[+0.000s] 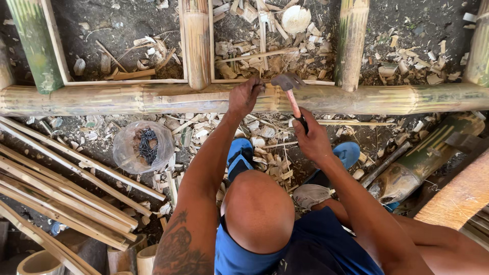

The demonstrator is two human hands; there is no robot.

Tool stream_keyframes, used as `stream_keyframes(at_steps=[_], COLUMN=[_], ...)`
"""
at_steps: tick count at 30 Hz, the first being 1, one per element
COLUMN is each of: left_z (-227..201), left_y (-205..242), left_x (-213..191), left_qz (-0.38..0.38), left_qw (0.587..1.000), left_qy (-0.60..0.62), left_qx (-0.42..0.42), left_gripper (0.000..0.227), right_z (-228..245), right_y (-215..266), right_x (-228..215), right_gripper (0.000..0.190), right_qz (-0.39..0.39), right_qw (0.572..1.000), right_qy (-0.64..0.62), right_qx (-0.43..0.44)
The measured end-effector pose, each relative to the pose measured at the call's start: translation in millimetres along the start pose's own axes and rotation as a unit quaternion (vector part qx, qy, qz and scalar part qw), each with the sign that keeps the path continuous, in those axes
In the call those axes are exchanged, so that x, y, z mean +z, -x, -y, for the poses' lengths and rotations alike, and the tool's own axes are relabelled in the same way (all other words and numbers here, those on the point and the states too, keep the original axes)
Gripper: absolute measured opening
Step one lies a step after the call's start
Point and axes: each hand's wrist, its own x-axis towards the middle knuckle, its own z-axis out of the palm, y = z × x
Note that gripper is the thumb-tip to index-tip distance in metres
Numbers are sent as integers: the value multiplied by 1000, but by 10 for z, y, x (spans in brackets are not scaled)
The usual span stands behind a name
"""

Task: The person assembles a bamboo frame by cutting bamboo strips with a hand saw, positioning them between larger bamboo poles, and securing them with nails using a hammer. The person repeatedly measures, cuts, and hammers nails into the frame structure.

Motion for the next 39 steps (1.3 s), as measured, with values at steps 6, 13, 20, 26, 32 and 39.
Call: stream_keyframes(at_steps=[6,13,20,26,32,39], left_z=[-6,-31,22,36,120,270], left_y=[93,81,86,88,40,93], left_x=[16,9,42,75,126,-112], left_qz=[-30,-44,-67,-46,10,-83], left_qw=[998,997,991,995,999,993], left_qy=[25,5,4,-6,-32,89], left_qx=[46,62,116,83,17,-8], left_gripper=[13,13,12,13,17,30], right_z=[135,213,363,311,100,57], right_y=[27,-79,-85,-122,-167,-337], right_x=[-53,-1,-44,-43,87,485], right_gripper=[42,24,27,24,25,24], right_qz=[6,64,1,33,30,60], right_qw=[999,984,993,992,988,988], right_qy=[24,165,110,120,147,138], right_qx=[-41,8,-48,-13,-40,-37])
